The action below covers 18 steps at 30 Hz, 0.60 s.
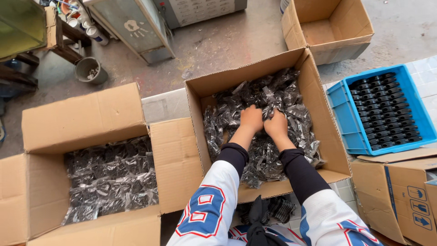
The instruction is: The person repeatedly picks up small plastic-wrapped items from a cardboard box and places them into another cardboard box. The person arranges the items by hand to fit them inside the destination box.
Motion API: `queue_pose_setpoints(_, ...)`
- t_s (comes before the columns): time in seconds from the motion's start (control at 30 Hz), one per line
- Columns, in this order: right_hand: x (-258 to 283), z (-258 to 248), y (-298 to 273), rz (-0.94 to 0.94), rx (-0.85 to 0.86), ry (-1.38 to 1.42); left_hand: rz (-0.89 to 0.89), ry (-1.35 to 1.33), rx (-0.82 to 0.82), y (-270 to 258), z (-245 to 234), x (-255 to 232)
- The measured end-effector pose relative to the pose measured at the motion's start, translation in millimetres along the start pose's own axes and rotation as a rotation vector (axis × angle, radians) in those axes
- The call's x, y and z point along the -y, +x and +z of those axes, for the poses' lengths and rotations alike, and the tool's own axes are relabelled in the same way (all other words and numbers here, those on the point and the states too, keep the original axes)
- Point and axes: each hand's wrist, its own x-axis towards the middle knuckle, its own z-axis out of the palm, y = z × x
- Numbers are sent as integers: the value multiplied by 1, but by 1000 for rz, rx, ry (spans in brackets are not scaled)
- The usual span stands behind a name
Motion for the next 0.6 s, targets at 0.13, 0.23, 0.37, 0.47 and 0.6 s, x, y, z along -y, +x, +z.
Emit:
queue_pose_setpoints(0.13, -8, 15, 13, -71, -14, -59, -83, -221, 142, -20, -11, 13)
queue_pose_setpoints(0.23, -4, 16, 7, -100, 46, 68, -117, -414, 63, -35, -19, 17)
queue_pose_setpoints(0.37, 4, 12, 3, -286, 14, -11, -126, -643, 31, -47, -23, 23)
queue_pose_setpoints(0.47, 19, 2, 0, -333, 0, -85, -111, -815, 53, -62, -46, 28)
queue_pose_setpoints(0.6, 40, -13, -11, -432, 76, 61, 2, -1018, 208, -86, -88, 41)
